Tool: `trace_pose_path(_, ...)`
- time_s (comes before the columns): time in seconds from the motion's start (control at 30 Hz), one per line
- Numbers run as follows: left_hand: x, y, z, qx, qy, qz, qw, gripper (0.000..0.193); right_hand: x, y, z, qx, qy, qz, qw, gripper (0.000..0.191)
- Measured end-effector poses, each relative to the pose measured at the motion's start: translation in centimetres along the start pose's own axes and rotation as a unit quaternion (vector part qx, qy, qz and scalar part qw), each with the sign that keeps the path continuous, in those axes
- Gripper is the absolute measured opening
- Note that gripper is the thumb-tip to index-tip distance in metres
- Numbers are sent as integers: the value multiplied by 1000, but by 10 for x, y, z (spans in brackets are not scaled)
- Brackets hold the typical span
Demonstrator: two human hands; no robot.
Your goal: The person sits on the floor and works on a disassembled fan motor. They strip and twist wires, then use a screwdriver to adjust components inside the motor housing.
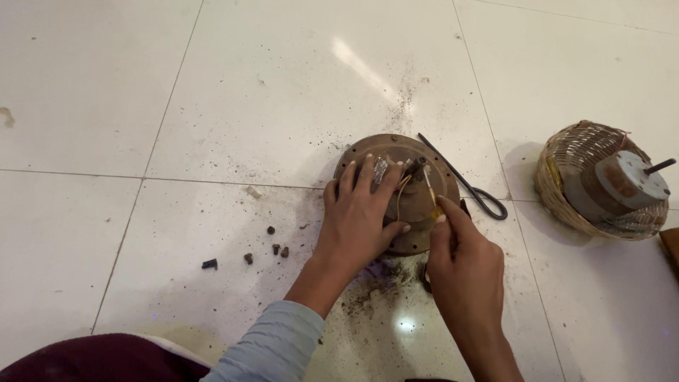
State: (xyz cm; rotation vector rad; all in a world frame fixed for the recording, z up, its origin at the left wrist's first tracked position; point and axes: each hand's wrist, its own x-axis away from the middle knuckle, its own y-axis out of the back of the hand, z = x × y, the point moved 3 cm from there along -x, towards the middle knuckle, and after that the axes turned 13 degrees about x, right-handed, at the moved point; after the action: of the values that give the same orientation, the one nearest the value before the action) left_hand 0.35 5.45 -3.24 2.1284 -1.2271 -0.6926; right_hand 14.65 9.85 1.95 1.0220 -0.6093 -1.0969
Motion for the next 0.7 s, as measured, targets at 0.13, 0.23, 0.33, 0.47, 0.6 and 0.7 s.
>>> trace_pose_path(0.13, 1, 1, -2, 5, -4, -3, 1000, 92, -4, -1, 2, 17, 3, 10, 1000, 38)
trace_pose_path(0.23, -1, 2, -2, 3, 3, -1, 1000, 93, -13, 2, 7, 65, -26, 41, 997, 38)
trace_pose_path(0.33, -1, 2, -1, 2, 9, -1, 1000, 93, -27, 11, 14, 92, -19, 72, 993, 36)
trace_pose_path(0.47, -1, 0, -3, 7, 6, -9, 1000, 92, -30, 21, 16, 70, -25, 87, 993, 38)
trace_pose_path(0.6, -2, 0, -3, -9, 8, -6, 1000, 96, -35, 11, 13, 115, -19, 69, 991, 38)
trace_pose_path(0.7, -1, 1, -2, -1, -9, -16, 1000, 90, -38, 4, 4, 56, 31, -14, 998, 37)
